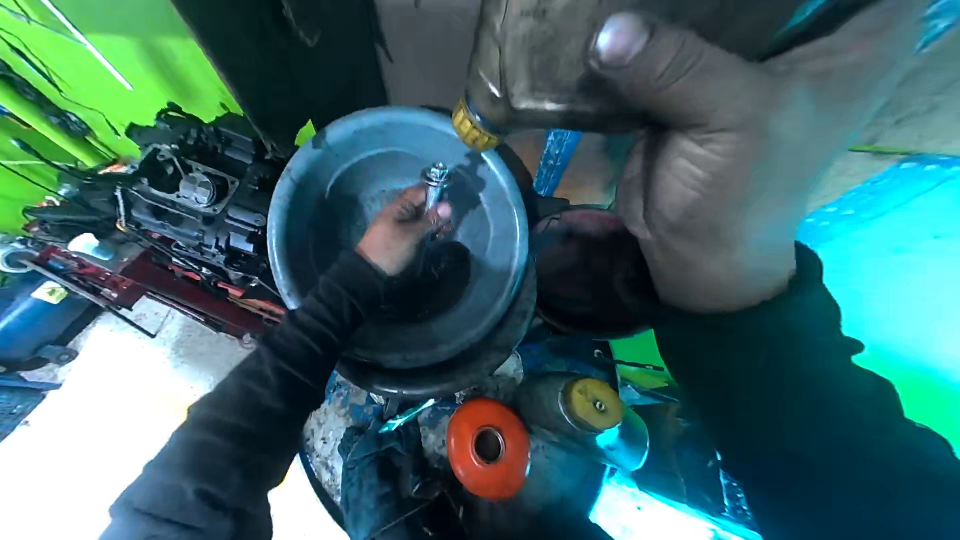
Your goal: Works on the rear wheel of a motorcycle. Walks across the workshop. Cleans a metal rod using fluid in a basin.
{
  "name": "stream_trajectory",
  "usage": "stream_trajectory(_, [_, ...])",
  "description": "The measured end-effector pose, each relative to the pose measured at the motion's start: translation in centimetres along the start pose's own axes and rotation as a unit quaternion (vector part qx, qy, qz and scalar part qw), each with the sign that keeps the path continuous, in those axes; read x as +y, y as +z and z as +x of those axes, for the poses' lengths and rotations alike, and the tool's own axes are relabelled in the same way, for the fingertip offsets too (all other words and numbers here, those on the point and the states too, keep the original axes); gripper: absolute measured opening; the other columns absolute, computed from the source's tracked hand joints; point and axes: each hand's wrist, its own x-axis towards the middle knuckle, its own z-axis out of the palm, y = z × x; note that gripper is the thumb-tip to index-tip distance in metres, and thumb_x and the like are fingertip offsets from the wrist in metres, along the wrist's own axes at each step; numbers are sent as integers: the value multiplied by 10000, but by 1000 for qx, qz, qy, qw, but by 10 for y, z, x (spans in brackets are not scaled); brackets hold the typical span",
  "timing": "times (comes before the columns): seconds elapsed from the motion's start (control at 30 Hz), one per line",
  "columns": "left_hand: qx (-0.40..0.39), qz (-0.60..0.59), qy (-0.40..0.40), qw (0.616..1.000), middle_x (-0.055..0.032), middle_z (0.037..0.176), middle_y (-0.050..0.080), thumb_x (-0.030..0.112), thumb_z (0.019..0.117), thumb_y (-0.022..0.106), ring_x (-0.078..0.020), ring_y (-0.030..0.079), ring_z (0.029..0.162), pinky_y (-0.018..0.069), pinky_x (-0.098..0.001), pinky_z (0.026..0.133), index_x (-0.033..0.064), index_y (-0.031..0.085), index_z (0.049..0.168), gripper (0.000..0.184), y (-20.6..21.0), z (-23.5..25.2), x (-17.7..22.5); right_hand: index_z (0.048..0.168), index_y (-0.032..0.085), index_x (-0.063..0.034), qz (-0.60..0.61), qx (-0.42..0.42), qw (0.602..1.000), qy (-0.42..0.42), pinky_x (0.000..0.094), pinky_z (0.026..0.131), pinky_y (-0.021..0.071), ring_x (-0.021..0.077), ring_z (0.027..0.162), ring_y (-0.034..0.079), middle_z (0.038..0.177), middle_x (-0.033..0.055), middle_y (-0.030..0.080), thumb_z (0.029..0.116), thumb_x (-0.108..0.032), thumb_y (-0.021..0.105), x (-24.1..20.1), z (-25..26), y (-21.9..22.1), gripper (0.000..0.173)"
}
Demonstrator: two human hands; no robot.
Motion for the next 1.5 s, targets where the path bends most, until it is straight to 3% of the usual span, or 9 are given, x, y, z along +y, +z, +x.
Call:
stream_trajectory(0.2, [-20,57,-66,996,-86,925,715,195,1039,601,-178,693,852,591,-384,826,11,657,1135,214,11,-13,-39,1429,271,71,5,-3,1000,-2,500,1019,592,337,1189,638,1263,208,571,605,97,923,-2,-8,-5,1051])
stream_trajectory(0.43, [-51,299,29,952,-115,1026,720,280,1036,617,-205,688,873,574,-449,845,66,684,1253,311,-17,10,55,1373,333,49,6,10,1000,-23,504,1009,594,333,1175,642,1238,195,586,608,100,919,-7,2,-16,965])
stream_trajectory(0.63, [-125,667,113,726,-126,1039,725,402,988,662,-376,712,926,543,-640,733,151,741,1091,282,-39,24,138,1351,353,36,28,20,999,-23,495,995,598,318,1147,656,1217,182,601,629,113,896,-12,1,-29,906])
stream_trajectory(0.87, [-264,824,180,468,-169,842,648,-16,945,583,-375,659,807,504,-573,754,19,679,905,110,-24,14,183,1338,370,46,29,17,999,5,511,1000,592,328,1145,655,1210,187,607,643,86,904,-9,-12,-41,877])
stream_trajectory(0.97, [-205,758,356,506,-159,726,556,80,897,543,-378,582,671,429,-576,606,61,621,780,141,-81,30,137,1361,350,35,39,14,999,23,490,1006,592,318,1159,653,1231,178,602,673,103,878,-10,-18,-44,870])
stream_trajectory(1.1, [-203,748,315,547,-122,736,579,293,1030,413,-360,614,689,456,-579,593,96,606,783,370,-98,25,132,1336,365,40,66,28,997,24,513,997,594,333,1143,657,1205,190,609,662,127,869,-9,-15,-42,846])
stream_trajectory(1.2, [-210,726,247,607,-86,678,581,266,923,602,-331,612,606,446,-555,474,136,641,758,214,-75,11,152,1336,360,48,72,31,997,23,509,999,593,334,1138,659,1199,195,610,661,123,875,-11,-12,-38,852])
stream_trajectory(1.3, [-252,705,-13,663,-68,869,709,309,919,770,-311,688,830,530,-602,728,202,757,964,116,-26,11,196,1332,359,70,68,33,997,22,507,995,593,341,1128,662,1184,214,610,658,120,881,-12,-10,-33,854])
stream_trajectory(1.5, [-185,484,-26,855,-52,862,726,179,859,831,-177,684,800,565,-432,790,97,776,938,126,-44,16,141,1355,350,90,57,23,998,7,506,987,596,347,1122,660,1191,229,600,638,109,899,-10,-4,-21,903])
